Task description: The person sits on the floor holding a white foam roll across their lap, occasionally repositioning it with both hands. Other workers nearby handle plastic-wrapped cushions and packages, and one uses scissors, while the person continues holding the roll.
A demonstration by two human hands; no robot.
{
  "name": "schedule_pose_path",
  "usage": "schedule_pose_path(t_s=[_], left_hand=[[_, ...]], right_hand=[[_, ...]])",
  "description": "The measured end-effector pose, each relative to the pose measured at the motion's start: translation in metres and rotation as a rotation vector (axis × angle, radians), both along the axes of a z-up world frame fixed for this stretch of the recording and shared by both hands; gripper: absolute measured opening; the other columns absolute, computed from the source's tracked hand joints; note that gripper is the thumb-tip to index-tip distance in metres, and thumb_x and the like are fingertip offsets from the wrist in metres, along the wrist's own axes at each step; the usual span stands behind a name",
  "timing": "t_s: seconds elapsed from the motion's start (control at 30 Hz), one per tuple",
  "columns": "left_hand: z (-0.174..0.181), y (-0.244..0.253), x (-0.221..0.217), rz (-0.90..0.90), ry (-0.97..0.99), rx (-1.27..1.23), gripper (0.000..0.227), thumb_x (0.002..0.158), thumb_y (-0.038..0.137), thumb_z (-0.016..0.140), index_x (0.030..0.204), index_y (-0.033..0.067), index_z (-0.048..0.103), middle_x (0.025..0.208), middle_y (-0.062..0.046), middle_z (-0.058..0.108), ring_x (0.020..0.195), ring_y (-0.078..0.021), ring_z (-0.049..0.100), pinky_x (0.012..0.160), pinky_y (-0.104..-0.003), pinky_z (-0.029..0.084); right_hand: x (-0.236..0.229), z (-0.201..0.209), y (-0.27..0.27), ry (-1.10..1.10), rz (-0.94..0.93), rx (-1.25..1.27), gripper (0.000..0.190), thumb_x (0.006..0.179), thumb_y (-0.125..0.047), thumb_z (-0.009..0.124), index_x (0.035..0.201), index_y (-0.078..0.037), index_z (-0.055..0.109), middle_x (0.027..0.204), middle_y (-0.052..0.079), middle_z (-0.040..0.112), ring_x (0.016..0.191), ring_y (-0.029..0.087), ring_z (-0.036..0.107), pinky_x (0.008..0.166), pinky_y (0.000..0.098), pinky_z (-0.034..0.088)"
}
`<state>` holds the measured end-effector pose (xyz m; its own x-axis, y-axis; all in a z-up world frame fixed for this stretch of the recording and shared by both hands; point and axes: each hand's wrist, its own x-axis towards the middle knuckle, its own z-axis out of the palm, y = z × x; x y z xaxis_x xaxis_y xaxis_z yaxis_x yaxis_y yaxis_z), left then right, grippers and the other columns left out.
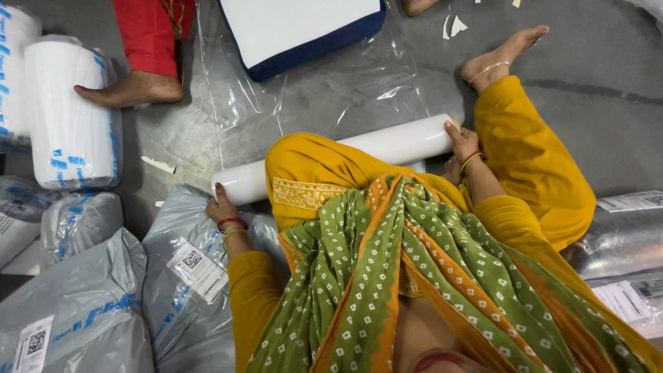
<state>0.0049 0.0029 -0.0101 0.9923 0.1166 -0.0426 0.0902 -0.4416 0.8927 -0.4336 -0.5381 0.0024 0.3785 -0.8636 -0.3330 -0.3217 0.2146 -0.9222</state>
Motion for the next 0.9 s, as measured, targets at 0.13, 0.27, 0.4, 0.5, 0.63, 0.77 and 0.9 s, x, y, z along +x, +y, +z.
schedule_pose_path(t_s=[0.13,0.27,0.4,0.5,0.63,0.77,0.9], left_hand=[[0.008,-0.003,-0.003,-0.010,-0.007,-0.052,0.060,0.096,0.045,0.072,0.069,-0.0080,0.063,0.062,-0.014,0.065,0.054,-0.0160,0.050,0.053,-0.039,0.046],[0.013,-0.004,-0.005,-0.019,0.007,-0.110,0.058,0.096,0.044,0.072,0.070,-0.0078,0.064,0.063,-0.012,0.065,0.056,-0.0152,0.049,0.054,-0.038,0.045],[0.000,-0.001,-0.001,0.006,0.018,-0.061,0.063,0.096,0.044,0.073,0.068,-0.0110,0.060,0.063,-0.013,0.063,0.056,-0.0169,0.048,0.055,-0.039,0.045],[0.003,0.000,0.000,-0.002,-0.013,-0.015,0.063,0.097,0.045,0.074,0.072,-0.0124,0.064,0.065,-0.016,0.064,0.058,-0.0187,0.049,0.057,-0.039,0.046],[0.017,-0.006,-0.005,-0.037,0.008,-0.062,0.058,0.096,0.046,0.071,0.079,-0.0101,0.070,0.069,-0.015,0.070,0.059,-0.0175,0.057,0.058,-0.038,0.049],[0.014,-0.005,-0.005,-0.020,0.018,-0.050,0.058,0.096,0.045,0.070,0.082,-0.0109,0.071,0.070,-0.018,0.070,0.058,-0.0195,0.059,0.058,-0.039,0.050],[0.010,-0.003,-0.003,-0.002,0.019,-0.003,0.061,0.097,0.045,0.071,0.080,-0.0133,0.068,0.070,-0.020,0.069,0.059,-0.0218,0.057,0.059,-0.040,0.050]], right_hand=[[-0.001,-0.006,-0.002,0.000,0.000,0.001,0.058,0.093,-0.053,0.075,0.101,0.004,0.070,0.089,0.005,0.069,0.072,0.011,0.057,0.067,0.0268,0.047],[0.000,0.000,0.000,0.004,-0.002,-0.009,0.058,0.092,-0.054,0.075,0.102,0.003,0.071,0.089,0.006,0.069,0.073,0.011,0.058,0.068,0.0269,0.048],[-0.001,0.005,0.000,0.038,0.015,-0.034,0.060,0.093,-0.055,0.074,0.103,0.005,0.071,0.091,0.007,0.070,0.077,0.012,0.060,0.071,0.0275,0.049],[0.000,0.007,0.004,0.049,0.024,-0.061,0.060,0.093,-0.054,0.074,0.104,0.005,0.071,0.092,0.005,0.070,0.079,0.012,0.061,0.072,0.0276,0.050],[-0.001,-0.011,-0.006,0.052,-0.001,-0.065,0.057,0.091,-0.053,0.074,0.103,0.003,0.072,0.090,0.004,0.070,0.076,0.012,0.060,0.070,0.0281,0.049],[-0.002,-0.009,-0.004,0.060,-0.022,-0.045,0.055,0.092,-0.052,0.075,0.100,0.003,0.072,0.086,0.003,0.068,0.071,0.012,0.056,0.065,0.0283,0.046],[-0.001,-0.004,-0.001,0.063,-0.015,-0.038,0.056,0.092,-0.053,0.075,0.098,0.002,0.072,0.083,0.003,0.067,0.067,0.011,0.054,0.061,0.0277,0.044]])
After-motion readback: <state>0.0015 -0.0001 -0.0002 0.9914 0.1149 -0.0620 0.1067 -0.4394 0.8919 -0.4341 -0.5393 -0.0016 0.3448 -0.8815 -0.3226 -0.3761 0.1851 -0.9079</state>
